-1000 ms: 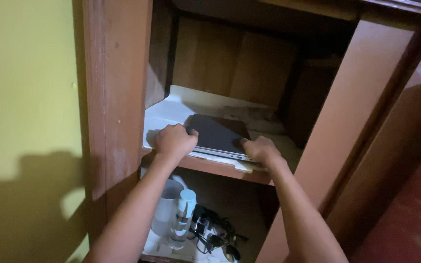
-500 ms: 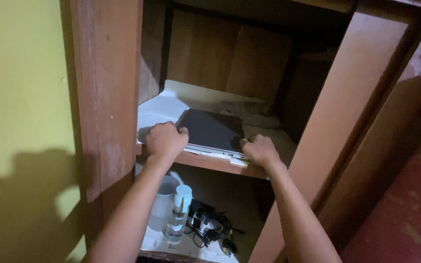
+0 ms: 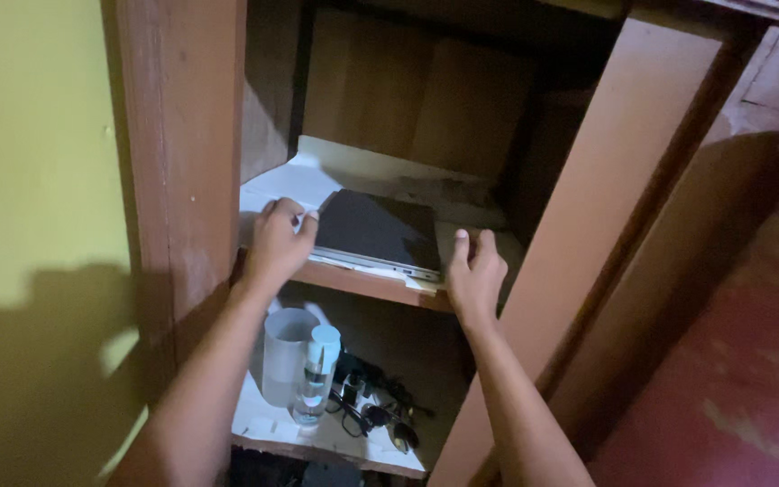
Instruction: The person removes several items from a backpack on a floral table, including a small box, a water bottle, a laptop, a charger, and a cable. They place each item into a wooden cabinet shelf one by one. The person then returns to the backpack and removes two white plugs, placing them in the cabinet as well.
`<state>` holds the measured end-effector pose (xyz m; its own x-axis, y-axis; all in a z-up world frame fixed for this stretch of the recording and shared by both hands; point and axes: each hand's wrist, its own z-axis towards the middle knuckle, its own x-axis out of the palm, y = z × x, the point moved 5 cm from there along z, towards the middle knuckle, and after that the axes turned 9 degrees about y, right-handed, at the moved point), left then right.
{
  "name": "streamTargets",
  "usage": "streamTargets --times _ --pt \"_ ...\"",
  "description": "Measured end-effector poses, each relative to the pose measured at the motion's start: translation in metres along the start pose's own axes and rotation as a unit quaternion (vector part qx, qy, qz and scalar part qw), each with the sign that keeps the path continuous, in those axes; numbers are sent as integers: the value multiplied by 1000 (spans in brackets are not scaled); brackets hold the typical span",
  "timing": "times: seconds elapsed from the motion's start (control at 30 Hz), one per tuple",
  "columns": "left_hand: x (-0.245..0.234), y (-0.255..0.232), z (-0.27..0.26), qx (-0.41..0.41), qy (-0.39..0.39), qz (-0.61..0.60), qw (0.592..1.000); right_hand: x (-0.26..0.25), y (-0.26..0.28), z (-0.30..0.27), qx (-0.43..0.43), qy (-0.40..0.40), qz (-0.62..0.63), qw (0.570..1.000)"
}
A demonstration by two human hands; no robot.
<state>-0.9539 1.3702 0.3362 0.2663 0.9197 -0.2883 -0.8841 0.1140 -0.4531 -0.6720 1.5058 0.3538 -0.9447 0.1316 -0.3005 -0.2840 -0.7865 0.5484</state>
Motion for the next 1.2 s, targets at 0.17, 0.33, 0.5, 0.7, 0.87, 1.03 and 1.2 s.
streamTargets --times 0.17,0.33,0.5,0.7,0.87,1.03,1.2 --pt "-24 -17 -23 45 4 -174 984 -20 27 -35 -100 -23 54 993" --pt "-31 -44 -61 -21 96 -311 945 -40 24 -74 10 112 115 987" --pt "-25 -62 -100 -52 206 -434 875 -77 25 -133 56 104 194 974" --pt "-7 -73 -145 -40 306 -528 791 -128 29 -213 157 3 218 963" --pt "26 -110 -185 -87 376 -592 707 -206 50 -281 204 -74 143 966" --pt "43 -182 -235 -96 466 -623 621 -293 90 -353 232 -157 92 956" --pt "45 -272 -297 -73 531 -643 547 -374 145 -434 268 -240 10 933"
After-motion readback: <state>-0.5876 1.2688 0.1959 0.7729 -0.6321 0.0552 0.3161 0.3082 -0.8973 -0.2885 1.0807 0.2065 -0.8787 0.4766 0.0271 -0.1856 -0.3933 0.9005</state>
